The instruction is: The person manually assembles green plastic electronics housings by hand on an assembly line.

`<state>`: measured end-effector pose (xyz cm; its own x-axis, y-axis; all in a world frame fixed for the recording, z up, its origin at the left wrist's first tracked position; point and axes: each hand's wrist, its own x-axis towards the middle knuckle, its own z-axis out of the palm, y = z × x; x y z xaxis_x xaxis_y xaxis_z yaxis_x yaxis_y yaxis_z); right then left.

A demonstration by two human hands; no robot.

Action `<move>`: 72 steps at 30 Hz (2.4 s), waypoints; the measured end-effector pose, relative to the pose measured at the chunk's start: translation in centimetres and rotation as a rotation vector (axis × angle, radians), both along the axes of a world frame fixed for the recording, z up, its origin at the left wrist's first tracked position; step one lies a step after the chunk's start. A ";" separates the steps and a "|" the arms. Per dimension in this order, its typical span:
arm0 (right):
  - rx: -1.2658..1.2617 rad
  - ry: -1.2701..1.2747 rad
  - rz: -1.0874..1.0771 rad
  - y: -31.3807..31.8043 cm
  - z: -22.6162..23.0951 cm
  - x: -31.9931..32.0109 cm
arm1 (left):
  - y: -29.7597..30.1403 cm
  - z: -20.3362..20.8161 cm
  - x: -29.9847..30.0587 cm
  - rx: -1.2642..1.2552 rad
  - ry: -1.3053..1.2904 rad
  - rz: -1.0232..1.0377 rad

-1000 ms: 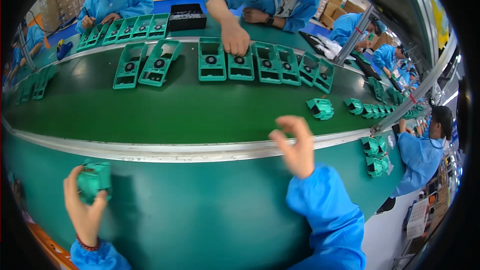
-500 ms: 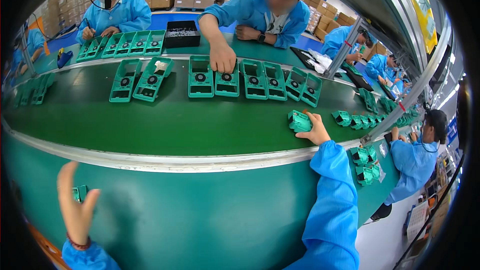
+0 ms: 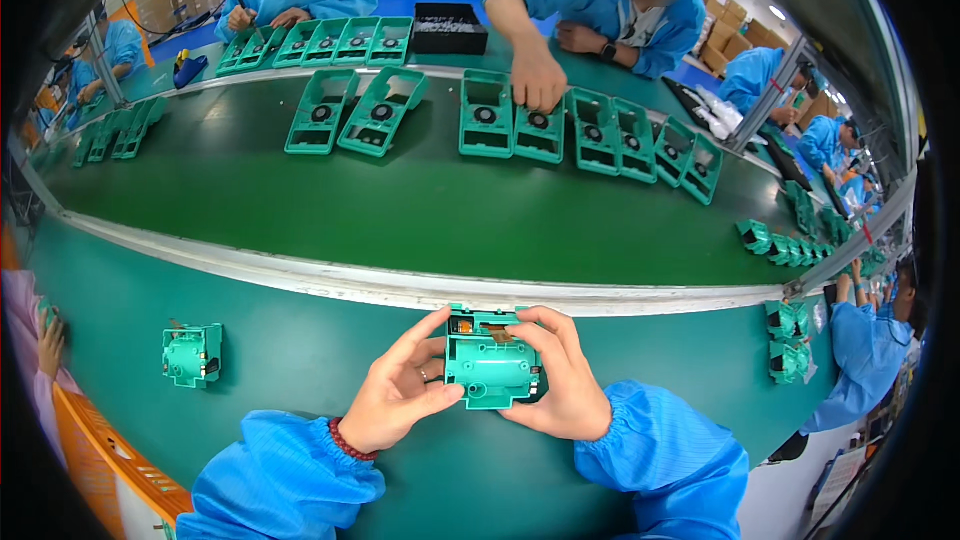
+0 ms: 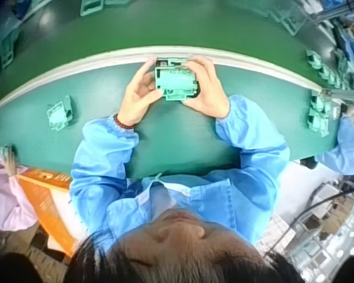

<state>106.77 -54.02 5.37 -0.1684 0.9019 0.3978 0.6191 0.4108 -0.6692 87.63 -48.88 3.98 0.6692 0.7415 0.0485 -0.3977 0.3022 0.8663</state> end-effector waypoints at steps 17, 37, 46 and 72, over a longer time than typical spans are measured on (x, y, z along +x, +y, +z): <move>-0.771 1.453 0.379 -0.5 -2.3 1.8 | -0.1 -0.9 0.6 -0.102 -0.206 -0.080; -0.658 1.344 0.625 -0.8 -3.3 4.3 | -0.8 -0.3 1.8 0.129 -0.093 -0.115; -0.609 1.362 0.484 -1.5 -3.6 4.1 | -1.0 -0.9 2.9 0.017 -0.058 -0.053; 0.068 0.222 0.009 -2.6 -2.3 3.9 | -3.3 0.1 3.6 -0.330 -0.183 -0.100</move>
